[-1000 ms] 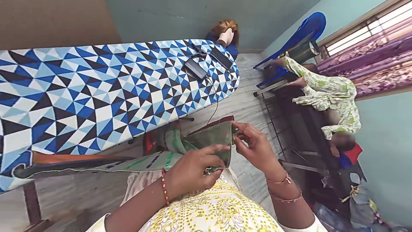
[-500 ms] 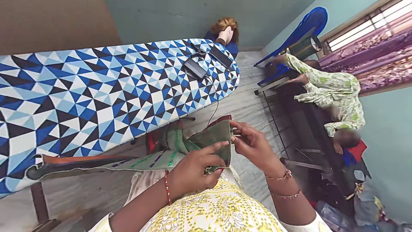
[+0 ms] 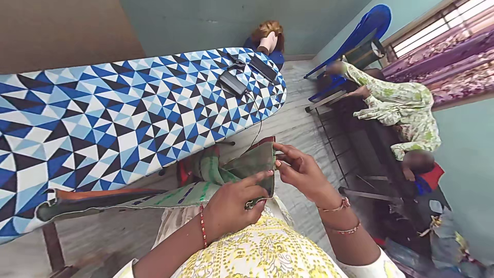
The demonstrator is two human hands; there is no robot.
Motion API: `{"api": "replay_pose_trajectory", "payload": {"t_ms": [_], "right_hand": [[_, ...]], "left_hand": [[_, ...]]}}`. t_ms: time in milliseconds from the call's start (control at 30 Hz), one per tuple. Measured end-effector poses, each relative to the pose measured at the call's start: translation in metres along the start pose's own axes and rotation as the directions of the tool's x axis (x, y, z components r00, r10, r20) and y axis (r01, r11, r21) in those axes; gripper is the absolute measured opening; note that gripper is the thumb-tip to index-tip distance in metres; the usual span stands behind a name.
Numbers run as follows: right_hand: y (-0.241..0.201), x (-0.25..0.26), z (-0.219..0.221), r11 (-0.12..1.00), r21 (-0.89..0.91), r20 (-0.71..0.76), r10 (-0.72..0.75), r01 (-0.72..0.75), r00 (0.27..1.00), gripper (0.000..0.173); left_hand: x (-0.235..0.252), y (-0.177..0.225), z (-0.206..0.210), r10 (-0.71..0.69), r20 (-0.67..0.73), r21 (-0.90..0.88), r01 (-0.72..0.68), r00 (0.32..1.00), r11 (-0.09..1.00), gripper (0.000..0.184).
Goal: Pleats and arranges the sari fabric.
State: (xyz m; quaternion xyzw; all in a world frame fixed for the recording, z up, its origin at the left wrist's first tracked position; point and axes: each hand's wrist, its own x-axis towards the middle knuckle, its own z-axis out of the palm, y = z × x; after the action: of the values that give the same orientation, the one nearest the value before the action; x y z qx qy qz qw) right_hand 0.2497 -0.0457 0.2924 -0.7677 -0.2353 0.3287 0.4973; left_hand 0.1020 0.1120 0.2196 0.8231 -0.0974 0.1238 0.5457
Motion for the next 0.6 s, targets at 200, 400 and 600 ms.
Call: {"api": "replay_pose_trajectory", "payload": {"t_ms": [200,400,600], "right_hand": [[0.0047,0.0005,0.0001,0.998,-0.047,-0.003,-0.039,0.039,0.999,0.047],[0.0049,-0.0020,0.0028,0.996,-0.065,-0.011,-0.055,0.055,0.998,0.046],[0.0043,-0.0019,0.0006,0.998,-0.013,0.035,-0.063,0.063,0.997,0.053]], "left_hand": [[-0.0019,-0.0007,0.0004,0.001,-0.007,-0.011,-0.001,1.000,1.000,0.021],[-0.0018,-0.0011,0.0021,0.015,0.004,0.005,-0.015,1.000,1.000,0.022],[-0.0020,-0.0006,0.0020,0.004,0.016,0.011,-0.004,1.000,1.000,0.021]]}}
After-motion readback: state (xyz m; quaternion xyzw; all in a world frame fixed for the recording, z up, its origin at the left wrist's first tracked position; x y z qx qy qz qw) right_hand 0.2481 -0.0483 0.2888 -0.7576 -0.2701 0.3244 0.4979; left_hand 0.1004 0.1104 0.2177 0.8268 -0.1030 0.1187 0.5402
